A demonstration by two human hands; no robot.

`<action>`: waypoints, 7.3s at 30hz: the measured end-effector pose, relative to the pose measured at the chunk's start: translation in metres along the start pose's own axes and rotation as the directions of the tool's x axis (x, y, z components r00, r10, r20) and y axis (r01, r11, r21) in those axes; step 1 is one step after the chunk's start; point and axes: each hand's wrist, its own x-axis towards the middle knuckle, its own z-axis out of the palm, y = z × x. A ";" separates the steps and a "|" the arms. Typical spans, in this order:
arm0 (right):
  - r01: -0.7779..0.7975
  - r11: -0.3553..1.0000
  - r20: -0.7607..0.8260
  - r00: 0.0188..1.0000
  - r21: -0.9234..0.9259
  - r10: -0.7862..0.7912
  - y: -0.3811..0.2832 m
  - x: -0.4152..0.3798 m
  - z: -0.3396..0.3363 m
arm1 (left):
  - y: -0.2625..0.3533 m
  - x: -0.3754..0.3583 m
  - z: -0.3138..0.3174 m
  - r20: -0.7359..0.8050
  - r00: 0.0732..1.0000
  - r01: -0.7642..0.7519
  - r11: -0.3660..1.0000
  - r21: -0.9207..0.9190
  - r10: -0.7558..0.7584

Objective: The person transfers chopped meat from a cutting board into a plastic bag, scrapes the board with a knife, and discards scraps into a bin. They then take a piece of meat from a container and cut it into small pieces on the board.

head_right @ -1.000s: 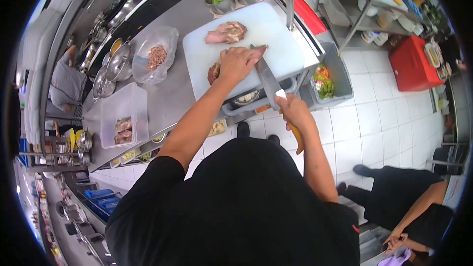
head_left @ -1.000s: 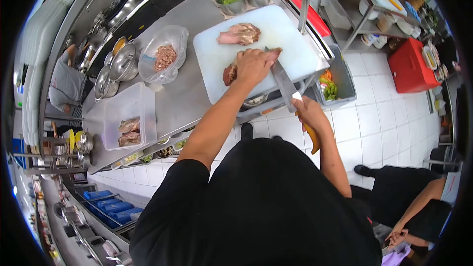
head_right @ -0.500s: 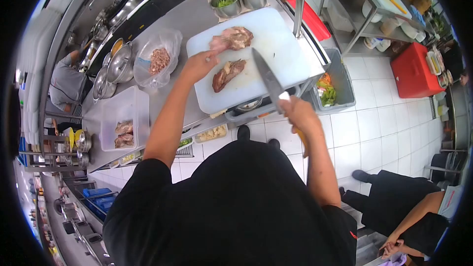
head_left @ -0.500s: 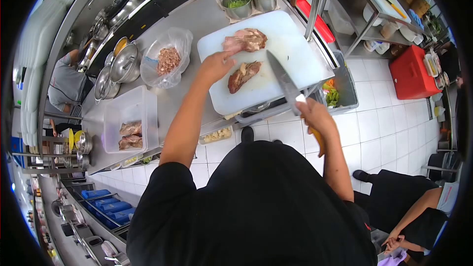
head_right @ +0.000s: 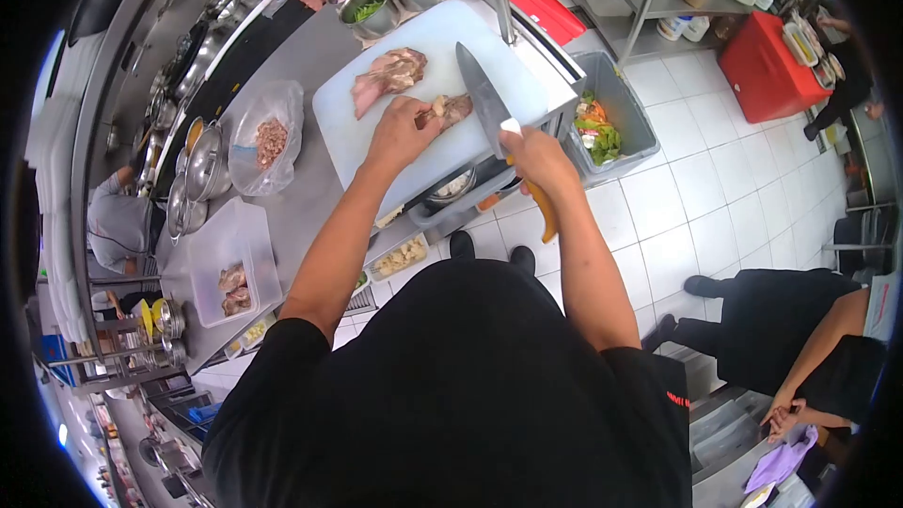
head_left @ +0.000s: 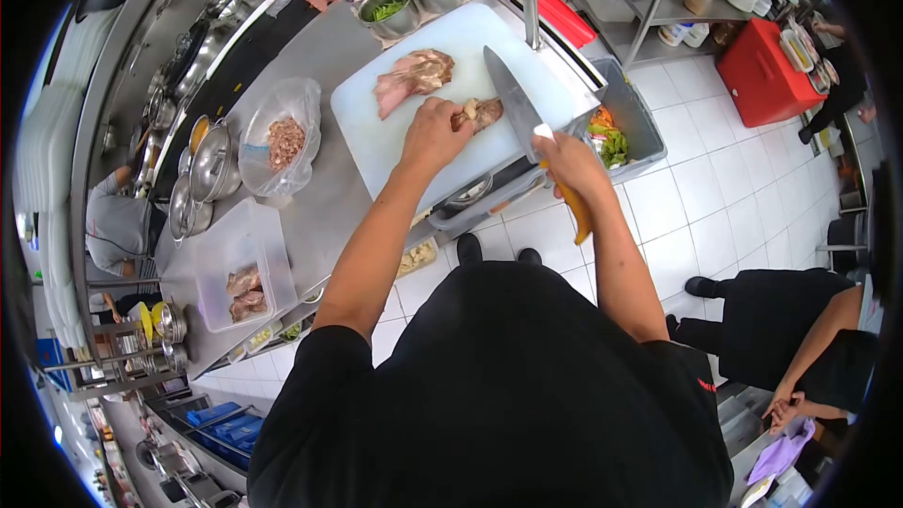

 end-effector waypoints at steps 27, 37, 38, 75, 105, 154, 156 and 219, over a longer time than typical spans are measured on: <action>0.050 0.999 0.092 0.995 -0.018 -0.048 0.009 0.010 0.015 | -0.008 0.020 0.041 -0.332 0.923 -0.176 0.981 0.081 0.193; 0.049 0.999 0.118 0.992 0.020 -0.051 0.051 -0.052 0.019 | -0.005 0.020 0.044 -0.350 0.931 -0.077 0.993 0.086 0.102; 0.024 1.000 0.122 0.992 0.020 -0.026 0.051 -0.062 0.015 | -0.005 0.021 0.043 -0.344 0.931 -0.097 0.991 0.090 0.122; 0.026 0.991 0.131 0.991 -0.130 -0.008 -0.002 -0.024 0.036 | -0.026 0.027 0.058 -0.533 0.831 -0.197 0.980 -0.014 0.160; 0.068 0.933 0.128 0.991 -0.353 -0.024 0.003 -0.047 0.041 | -0.018 0.016 0.052 -0.484 0.873 -0.068 0.998 0.006 0.063; 0.044 0.998 0.002 0.999 0.054 -0.044 -0.009 -0.005 0.019 | -0.003 -0.027 -0.028 0.041 0.998 -0.038 0.995 -0.091 0.042; 0.055 0.998 0.011 0.998 0.030 -0.055 -0.003 0.009 0.021 | 0.000 -0.024 -0.025 0.041 0.998 -0.039 0.998 -0.052 0.041; 0.264 0.798 0.049 0.958 -0.542 -0.283 0.003 -0.014 0.048 | -0.028 -0.039 -0.017 -0.057 0.992 0.114 0.993 -0.027 -0.115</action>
